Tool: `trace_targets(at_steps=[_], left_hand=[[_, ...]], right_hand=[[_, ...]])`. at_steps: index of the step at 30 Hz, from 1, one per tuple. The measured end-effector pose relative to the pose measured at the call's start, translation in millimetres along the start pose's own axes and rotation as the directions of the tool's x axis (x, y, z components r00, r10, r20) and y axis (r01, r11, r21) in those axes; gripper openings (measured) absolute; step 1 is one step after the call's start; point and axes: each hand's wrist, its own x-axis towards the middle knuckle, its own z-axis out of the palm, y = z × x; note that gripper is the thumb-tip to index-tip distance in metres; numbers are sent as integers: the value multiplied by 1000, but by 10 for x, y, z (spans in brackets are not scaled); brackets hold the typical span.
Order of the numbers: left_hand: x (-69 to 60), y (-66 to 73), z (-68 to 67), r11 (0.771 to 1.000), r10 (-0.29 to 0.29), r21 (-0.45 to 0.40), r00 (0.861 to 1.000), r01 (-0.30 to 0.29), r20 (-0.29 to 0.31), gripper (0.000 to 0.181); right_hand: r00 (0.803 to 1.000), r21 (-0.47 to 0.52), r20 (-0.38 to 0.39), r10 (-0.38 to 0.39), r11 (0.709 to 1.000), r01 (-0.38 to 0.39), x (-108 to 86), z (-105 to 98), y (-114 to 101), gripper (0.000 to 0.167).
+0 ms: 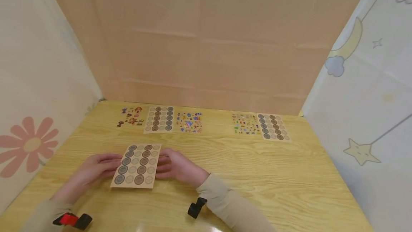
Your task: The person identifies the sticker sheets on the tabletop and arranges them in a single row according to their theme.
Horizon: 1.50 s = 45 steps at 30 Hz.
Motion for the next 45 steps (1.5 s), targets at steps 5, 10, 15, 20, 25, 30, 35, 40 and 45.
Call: trace_targets(at_steps=[5, 10, 15, 20, 25, 30, 35, 40, 45], left_hand=[[-75, -62, -115, 999, -11, 41, 999, 13, -48, 45], [-80, -107, -205, 999, -15, 44, 994, 20, -108, 46], [-86, -122, -279, 997, -14, 73, 986, 26, -165, 48], [-116, -101, -359, 996, -1, 87, 983, 17, -181, 53], [-154, -72, -413, 999, -2, 53, 989, 10, -146, 52], [-170, -57, -397, 998, -7, 56, 993, 13, -117, 50], [-174, -65, -395, 998, -4, 69, 994, 12, -112, 49], [-166, -84, -416, 998, -10, 62, 995, 16, -102, 50], [-167, -97, -421, 998, -3, 54, 996, 8, -89, 51]], right_hand=[[1000, -30, 19, 22, 999, -21, 48, 105, 26, 48], [999, -1, 40, 29, 1000, -29, 108, 144, 25, 56], [996, 45, 85, 26, 999, -30, 175, 175, 14, 64], [996, 47, 78, 37, 998, -41, 242, 204, 1, 67], [995, 42, 82, 58, 997, -62, 278, 211, 15, 69], [995, 34, 79, 60, 997, -63, 279, 219, 25, 68], [995, 24, 76, 57, 998, -59, 279, 240, 24, 68], [995, 35, 88, 53, 998, -57, 298, 249, 32, 70], [994, 35, 97, 46, 998, -50, 324, 267, 51, 72]])
